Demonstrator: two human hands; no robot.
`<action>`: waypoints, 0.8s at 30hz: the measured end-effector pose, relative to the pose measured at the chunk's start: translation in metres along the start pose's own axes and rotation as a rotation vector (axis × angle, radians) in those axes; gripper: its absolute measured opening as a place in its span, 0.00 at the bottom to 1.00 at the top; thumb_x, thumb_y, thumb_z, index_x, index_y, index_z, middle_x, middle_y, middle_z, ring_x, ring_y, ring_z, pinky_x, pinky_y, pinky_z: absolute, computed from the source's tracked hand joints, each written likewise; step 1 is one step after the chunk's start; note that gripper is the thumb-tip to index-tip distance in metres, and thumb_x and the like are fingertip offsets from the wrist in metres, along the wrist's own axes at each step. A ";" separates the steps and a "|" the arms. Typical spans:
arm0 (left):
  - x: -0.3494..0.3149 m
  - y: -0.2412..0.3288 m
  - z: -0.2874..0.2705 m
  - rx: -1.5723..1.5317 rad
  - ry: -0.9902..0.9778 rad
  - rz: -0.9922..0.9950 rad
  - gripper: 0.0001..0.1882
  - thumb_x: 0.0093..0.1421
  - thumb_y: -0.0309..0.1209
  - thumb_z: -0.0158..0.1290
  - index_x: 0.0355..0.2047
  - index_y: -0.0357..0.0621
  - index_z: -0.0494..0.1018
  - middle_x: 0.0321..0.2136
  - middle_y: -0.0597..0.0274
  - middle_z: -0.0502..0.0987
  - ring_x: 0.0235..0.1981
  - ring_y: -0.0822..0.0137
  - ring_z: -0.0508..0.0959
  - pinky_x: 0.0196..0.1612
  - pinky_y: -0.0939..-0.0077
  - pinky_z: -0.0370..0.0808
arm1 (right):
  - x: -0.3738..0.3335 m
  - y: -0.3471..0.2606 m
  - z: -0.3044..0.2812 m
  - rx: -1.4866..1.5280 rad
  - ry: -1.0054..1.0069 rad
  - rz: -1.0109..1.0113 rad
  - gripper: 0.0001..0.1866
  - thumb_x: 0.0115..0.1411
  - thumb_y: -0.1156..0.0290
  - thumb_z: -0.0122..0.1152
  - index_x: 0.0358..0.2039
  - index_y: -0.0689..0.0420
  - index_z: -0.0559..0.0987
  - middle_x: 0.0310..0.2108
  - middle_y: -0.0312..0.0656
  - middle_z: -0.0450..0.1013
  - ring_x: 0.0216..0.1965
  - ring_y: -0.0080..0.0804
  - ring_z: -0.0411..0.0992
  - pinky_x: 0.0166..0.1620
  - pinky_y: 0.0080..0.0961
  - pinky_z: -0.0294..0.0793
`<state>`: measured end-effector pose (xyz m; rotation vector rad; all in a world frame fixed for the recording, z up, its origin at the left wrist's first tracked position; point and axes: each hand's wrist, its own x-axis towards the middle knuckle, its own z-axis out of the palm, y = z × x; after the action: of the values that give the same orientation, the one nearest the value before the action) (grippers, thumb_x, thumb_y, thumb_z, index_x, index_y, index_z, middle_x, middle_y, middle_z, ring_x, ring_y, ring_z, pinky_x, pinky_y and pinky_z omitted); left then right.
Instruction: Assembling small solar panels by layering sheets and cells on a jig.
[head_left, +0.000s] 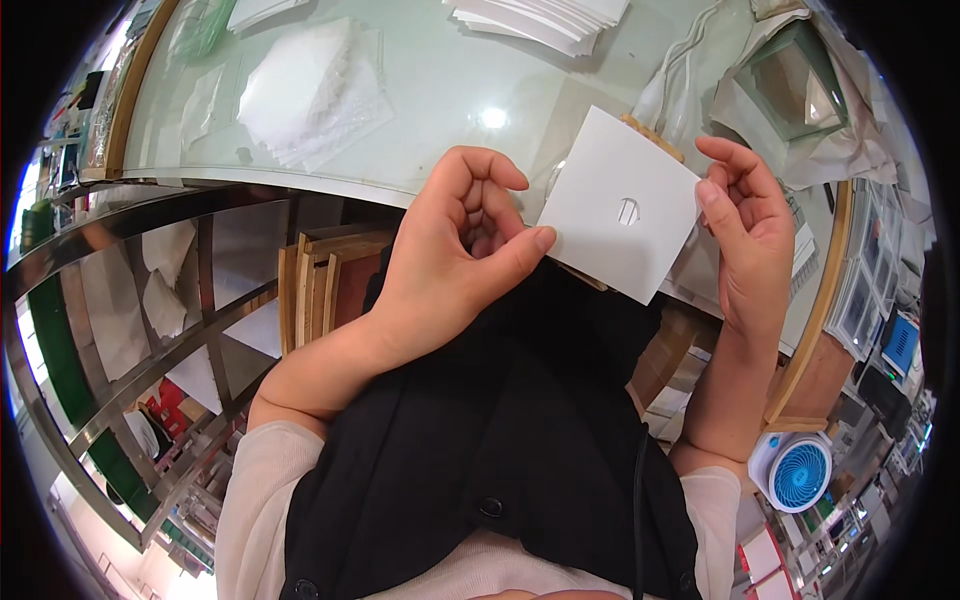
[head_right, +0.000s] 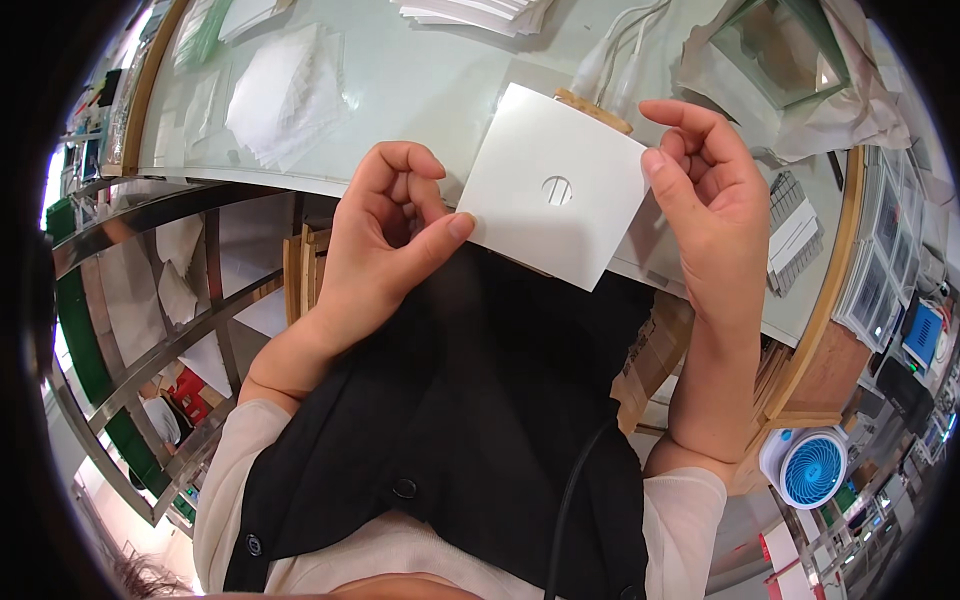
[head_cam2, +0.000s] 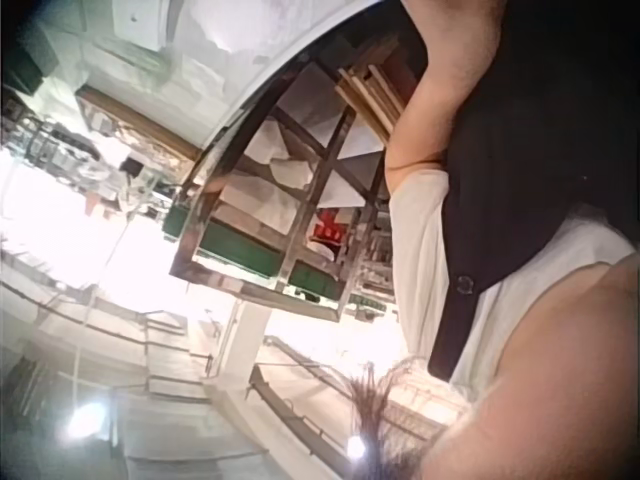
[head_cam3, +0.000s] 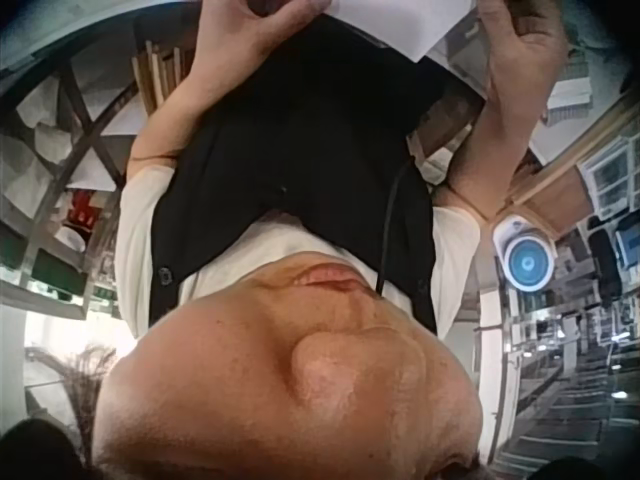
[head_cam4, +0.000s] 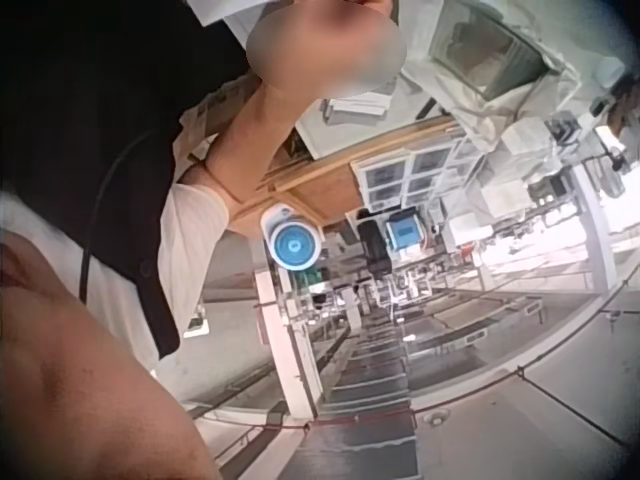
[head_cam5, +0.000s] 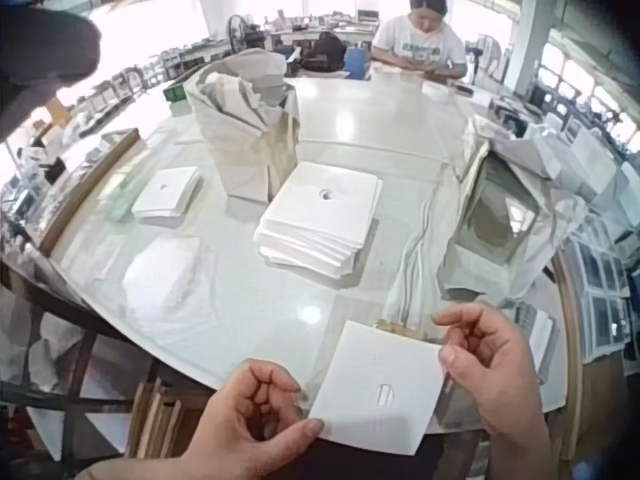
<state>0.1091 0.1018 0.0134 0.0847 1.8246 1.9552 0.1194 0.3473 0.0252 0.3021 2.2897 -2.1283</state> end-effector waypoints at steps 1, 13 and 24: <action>0.000 0.001 0.000 0.020 0.001 -0.007 0.18 0.55 0.21 0.58 0.42 0.41 0.62 0.21 0.74 0.68 0.20 0.87 0.62 0.24 0.91 0.59 | 0.000 0.002 -0.002 -0.006 -0.010 0.003 0.17 0.58 0.77 0.57 0.48 0.63 0.73 0.30 0.27 0.62 0.32 0.13 0.61 0.38 0.10 0.61; 0.005 -0.010 -0.008 0.422 -0.047 0.416 0.13 0.50 0.18 0.60 0.35 0.46 0.77 0.31 0.65 0.68 0.26 0.76 0.68 0.26 0.87 0.64 | 0.001 0.007 -0.007 -0.433 -0.070 -0.286 0.08 0.57 0.82 0.53 0.36 0.58 0.76 0.34 0.33 0.64 0.35 0.20 0.63 0.40 0.15 0.63; 0.024 -0.010 -0.027 1.082 -0.072 1.243 0.12 0.46 0.22 0.60 0.34 0.46 0.79 0.37 0.60 0.76 0.37 0.63 0.76 0.34 0.73 0.72 | 0.011 0.008 -0.015 -1.006 -0.100 -0.871 0.18 0.46 0.88 0.58 0.36 0.53 0.76 0.50 0.44 0.70 0.47 0.41 0.68 0.47 0.30 0.67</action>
<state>0.0815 0.0857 -0.0051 1.9350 2.8477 1.0729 0.1115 0.3641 0.0174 -0.9032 3.3414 -0.7092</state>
